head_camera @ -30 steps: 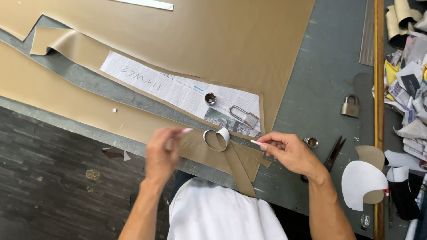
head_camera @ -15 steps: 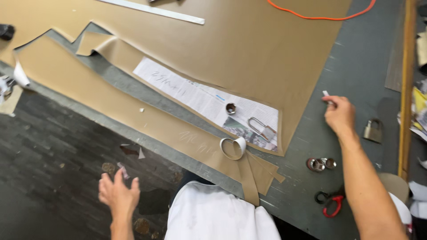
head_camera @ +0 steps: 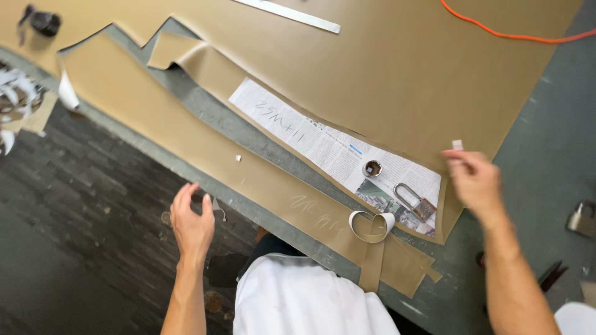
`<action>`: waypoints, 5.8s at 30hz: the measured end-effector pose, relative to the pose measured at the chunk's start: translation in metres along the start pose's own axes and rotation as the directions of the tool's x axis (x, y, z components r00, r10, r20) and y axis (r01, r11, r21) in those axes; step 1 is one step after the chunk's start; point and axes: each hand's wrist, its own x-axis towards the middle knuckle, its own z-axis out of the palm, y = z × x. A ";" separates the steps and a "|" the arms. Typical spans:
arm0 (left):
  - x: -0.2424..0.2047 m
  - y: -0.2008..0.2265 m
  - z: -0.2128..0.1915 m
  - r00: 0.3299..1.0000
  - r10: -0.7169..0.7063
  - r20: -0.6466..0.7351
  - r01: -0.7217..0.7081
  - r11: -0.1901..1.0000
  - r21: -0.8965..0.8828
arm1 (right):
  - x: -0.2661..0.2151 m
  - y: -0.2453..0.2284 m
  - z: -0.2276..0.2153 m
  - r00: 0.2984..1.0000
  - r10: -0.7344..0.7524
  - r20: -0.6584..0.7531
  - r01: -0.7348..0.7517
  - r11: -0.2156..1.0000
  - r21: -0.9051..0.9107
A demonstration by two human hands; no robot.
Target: The person measures and marks a large sheet of brown material using a ruler, a tape measure, and a white marker. They use a newspaper strip and a padlock as weights to hold the ruler in place while drawing straight lines.
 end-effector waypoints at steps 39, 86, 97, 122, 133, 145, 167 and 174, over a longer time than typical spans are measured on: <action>0.222 0.005 0.153 0.839 0.495 0.228 -0.509 0.861 0.005 | -0.152 0.016 0.004 0.842 0.190 -0.505 -0.459 0.745 -0.484; 0.475 -0.147 0.118 0.968 -0.024 0.249 0.229 0.485 -0.844 | 0.073 -0.329 0.425 0.976 0.173 -0.131 -0.090 0.872 0.481; 0.419 -0.106 0.098 0.891 0.143 0.430 0.297 0.533 -0.792 | 0.095 -0.333 0.416 0.964 0.243 -0.108 -0.177 0.889 0.421; 0.385 -0.088 0.112 0.808 0.231 0.541 0.331 0.582 -0.743 | 0.103 -0.397 0.449 0.996 0.069 -0.063 -0.064 0.995 0.070; 0.386 -0.084 0.112 0.798 0.237 0.554 0.329 0.599 -0.730 | 0.103 -0.391 0.448 0.986 0.159 -0.050 -0.154 0.984 0.084; 0.386 -0.085 0.113 0.804 0.225 0.550 0.337 0.589 -0.734 | 0.081 -0.379 0.413 0.973 0.214 -0.089 -0.209 0.976 0.056; 0.385 -0.083 0.108 0.795 0.229 0.562 0.331 0.612 -0.718 | 0.076 -0.376 0.419 0.976 0.140 -0.168 -0.139 0.990 0.018; 0.386 -0.084 0.111 0.797 0.250 0.550 0.320 0.597 -0.736 | 0.065 -0.376 0.413 0.987 0.116 -0.107 -0.118 0.993 -0.013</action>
